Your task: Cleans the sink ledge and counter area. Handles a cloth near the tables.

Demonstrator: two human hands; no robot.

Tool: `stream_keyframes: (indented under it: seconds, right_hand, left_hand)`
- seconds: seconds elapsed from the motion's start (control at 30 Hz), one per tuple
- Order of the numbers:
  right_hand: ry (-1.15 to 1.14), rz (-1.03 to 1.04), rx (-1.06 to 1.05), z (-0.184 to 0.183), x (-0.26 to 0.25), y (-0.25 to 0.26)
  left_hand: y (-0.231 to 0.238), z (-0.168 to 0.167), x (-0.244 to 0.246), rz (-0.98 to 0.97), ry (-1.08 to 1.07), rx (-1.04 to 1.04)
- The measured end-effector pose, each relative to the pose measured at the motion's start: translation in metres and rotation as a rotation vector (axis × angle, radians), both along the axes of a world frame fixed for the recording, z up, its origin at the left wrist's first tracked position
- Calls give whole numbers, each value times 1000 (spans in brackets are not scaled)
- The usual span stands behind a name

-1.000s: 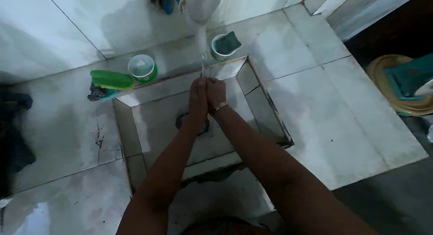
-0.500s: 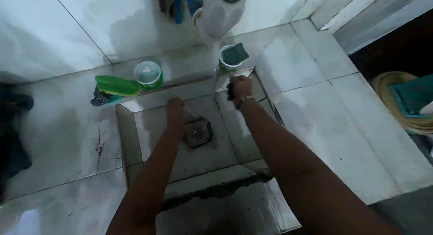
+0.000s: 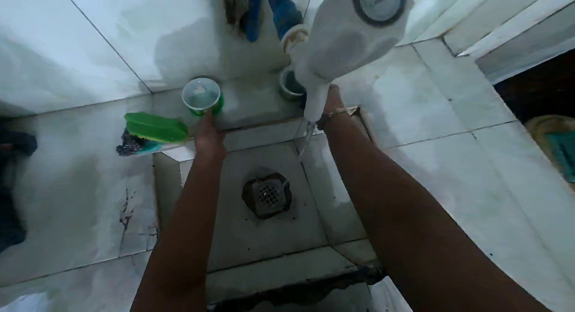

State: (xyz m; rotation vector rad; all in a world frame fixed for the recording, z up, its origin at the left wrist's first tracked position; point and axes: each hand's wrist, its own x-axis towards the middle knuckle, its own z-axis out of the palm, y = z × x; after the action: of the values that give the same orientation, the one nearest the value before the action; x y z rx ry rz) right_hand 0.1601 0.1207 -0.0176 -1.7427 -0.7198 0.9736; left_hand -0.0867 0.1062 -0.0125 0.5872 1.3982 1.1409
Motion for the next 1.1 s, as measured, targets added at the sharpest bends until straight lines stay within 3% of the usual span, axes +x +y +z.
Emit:
stream_keyframes:
  seconds: [0.1,0.2,0.3,0.4,0.53,0.63,0.7,0.8,0.9,0.97,1.1]
  right_hand:
    - [100,237,16,-17,-14,13]
    - [94,302,107,-56,-38,6]
    - [2,420,-77,-24,-62,-64]
    - [-127,477,-253,-22,-51,-126]
    - [-258,391,-277,-12,17,-189]
    - [-384,104,-58,-4,91,-213]
    - [-612,20,5,4,142,-225]
    - [-903,137,-209,-21,183,-255]
    - [-1005,322,-399,-61,191,-273]
    - [-1015,265,-397,-72,224,-274]
    - [-966,-68,-528,-69,323,-228]
  left_hand:
    - [-1,-2,-3,-44,-1,9]
    - [-23,-5,-4,-92,16,-24]
    - [-63,-12,-4,-235,42,-52]
    - [-115,-22,-10,-454,187,-94]
    - [-191,-30,-35,-757,426,-107]
    - [-245,-34,-54,-1143,640,-56]
    - [-275,-42,-57,-1311,820,17]
    - [-308,-48,-48,-1301,1109,137]
    - [-314,-50,-39,-1259,1222,150]
    - [-319,-48,-38,-1238,1263,175]
    - [-314,-38,-25,-1244,1261,-17]
